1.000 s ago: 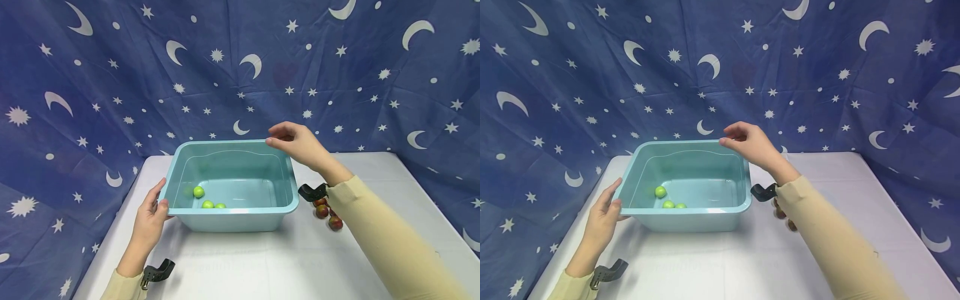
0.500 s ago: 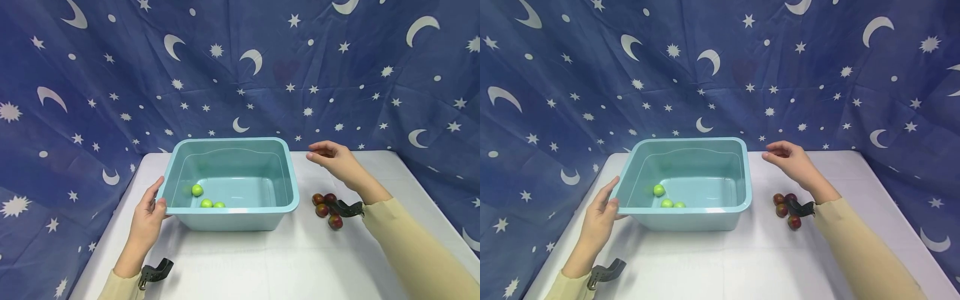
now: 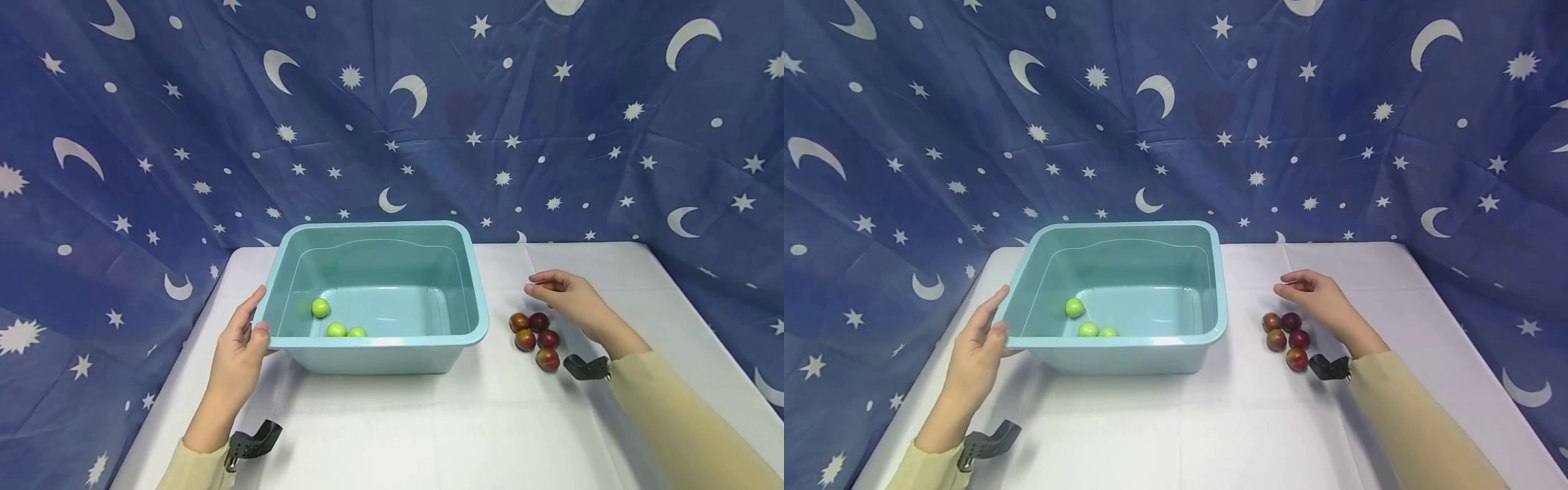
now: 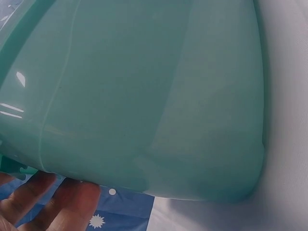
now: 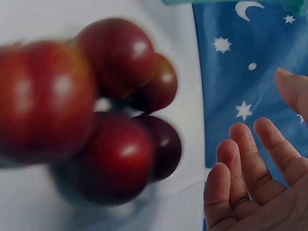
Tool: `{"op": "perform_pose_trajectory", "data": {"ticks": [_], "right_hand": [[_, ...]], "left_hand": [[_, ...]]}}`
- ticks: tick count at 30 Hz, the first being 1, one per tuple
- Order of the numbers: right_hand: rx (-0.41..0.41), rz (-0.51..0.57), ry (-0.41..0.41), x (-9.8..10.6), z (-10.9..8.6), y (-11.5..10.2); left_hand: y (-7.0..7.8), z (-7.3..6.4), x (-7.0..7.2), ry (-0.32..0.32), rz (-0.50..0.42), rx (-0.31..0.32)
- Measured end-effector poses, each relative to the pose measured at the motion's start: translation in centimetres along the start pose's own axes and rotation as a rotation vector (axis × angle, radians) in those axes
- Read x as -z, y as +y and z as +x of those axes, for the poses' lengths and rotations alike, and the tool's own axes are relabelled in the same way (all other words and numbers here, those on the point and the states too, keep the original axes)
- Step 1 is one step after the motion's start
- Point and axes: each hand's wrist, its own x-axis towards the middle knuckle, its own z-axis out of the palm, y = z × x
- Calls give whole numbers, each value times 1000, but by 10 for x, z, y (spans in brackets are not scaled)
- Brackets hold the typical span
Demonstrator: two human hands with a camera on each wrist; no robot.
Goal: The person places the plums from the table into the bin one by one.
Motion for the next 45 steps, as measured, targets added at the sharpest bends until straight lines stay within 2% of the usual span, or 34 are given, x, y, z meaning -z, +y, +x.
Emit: {"op": "perform_pose_trajectory", "data": {"ticks": [12, 17, 30, 36, 45], "right_hand": [[-31, -36, -23, 0, -7, 33], [-33, -47, -50, 1, -12, 39], [-113, -60, -130, -1, -11, 53], [-110, -62, -129, -1, -10, 60], [-126, -70, -133, -3, -7, 62]], "left_hand": [[0, 1, 0, -5, -5, -3], [1, 0, 0, -7, -4, -1], [0, 0, 0, -3, -2, -5], [-1, 0, -2, -7, -32, 2], [-2, -1, 0, 1, 1, -5]]}}
